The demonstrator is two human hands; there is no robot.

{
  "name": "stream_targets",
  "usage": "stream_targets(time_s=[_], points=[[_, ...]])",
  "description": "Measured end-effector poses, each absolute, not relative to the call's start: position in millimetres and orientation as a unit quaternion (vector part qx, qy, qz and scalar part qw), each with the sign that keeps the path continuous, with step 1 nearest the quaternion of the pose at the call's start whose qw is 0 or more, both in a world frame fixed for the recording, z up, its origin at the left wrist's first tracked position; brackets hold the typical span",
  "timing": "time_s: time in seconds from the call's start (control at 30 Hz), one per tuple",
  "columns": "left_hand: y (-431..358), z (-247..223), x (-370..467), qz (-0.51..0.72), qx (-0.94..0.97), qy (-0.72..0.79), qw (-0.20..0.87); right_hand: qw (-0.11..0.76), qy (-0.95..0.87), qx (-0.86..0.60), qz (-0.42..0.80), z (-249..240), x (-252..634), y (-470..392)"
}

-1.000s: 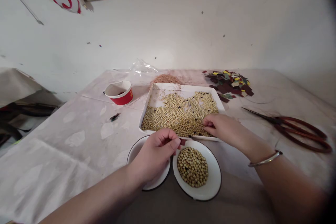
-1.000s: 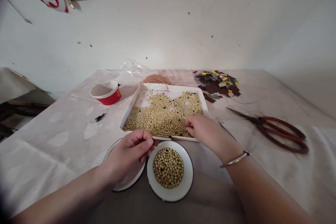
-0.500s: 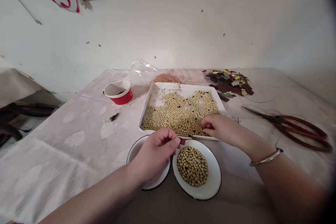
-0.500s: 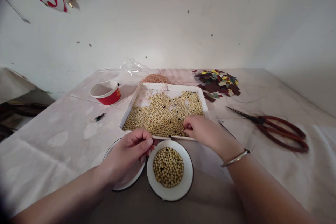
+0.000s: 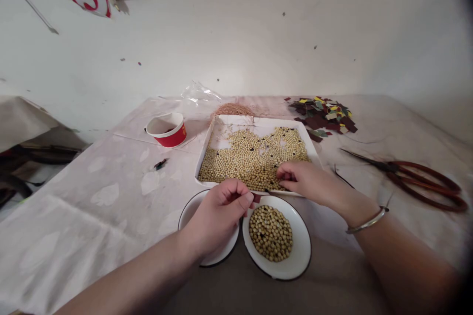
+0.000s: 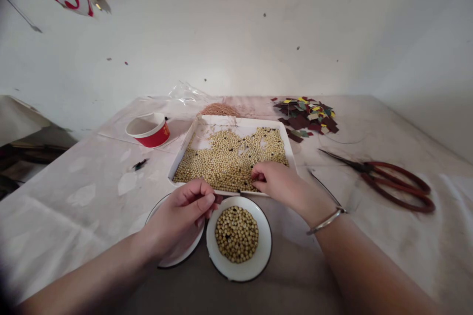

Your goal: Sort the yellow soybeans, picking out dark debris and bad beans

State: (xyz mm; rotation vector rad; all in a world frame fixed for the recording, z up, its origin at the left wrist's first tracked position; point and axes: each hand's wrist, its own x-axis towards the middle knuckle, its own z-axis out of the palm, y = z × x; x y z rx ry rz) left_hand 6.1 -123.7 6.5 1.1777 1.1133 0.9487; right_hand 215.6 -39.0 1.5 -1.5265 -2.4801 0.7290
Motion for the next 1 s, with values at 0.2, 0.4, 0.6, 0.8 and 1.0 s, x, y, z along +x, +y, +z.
stream_targets(time_s=[0.2, 0.4, 0.6, 0.8, 1.0], points=[[-123, 7, 5, 0.410, 0.496, 0.477, 0.599, 0.072, -0.827, -0.506, 0.235, 3, 216, -39], [-123, 7, 6, 0.410, 0.491, 0.477, 0.603, 0.105, -0.825, -0.511, 0.219, -6, 222, -35], [-123, 8, 5, 0.410, 0.483, 0.470, 0.615, 0.176, -0.809, -0.528, 0.190, -3, 222, -34], [-123, 10, 6, 0.425, 0.476, 0.449, 0.625, 0.333, -0.805, -0.459, 0.174, 36, 197, -75], [-122, 13, 8, 0.423, 0.478, 0.452, 0.623, 0.349, -0.859, -0.330, 0.181, 45, 174, -110]])
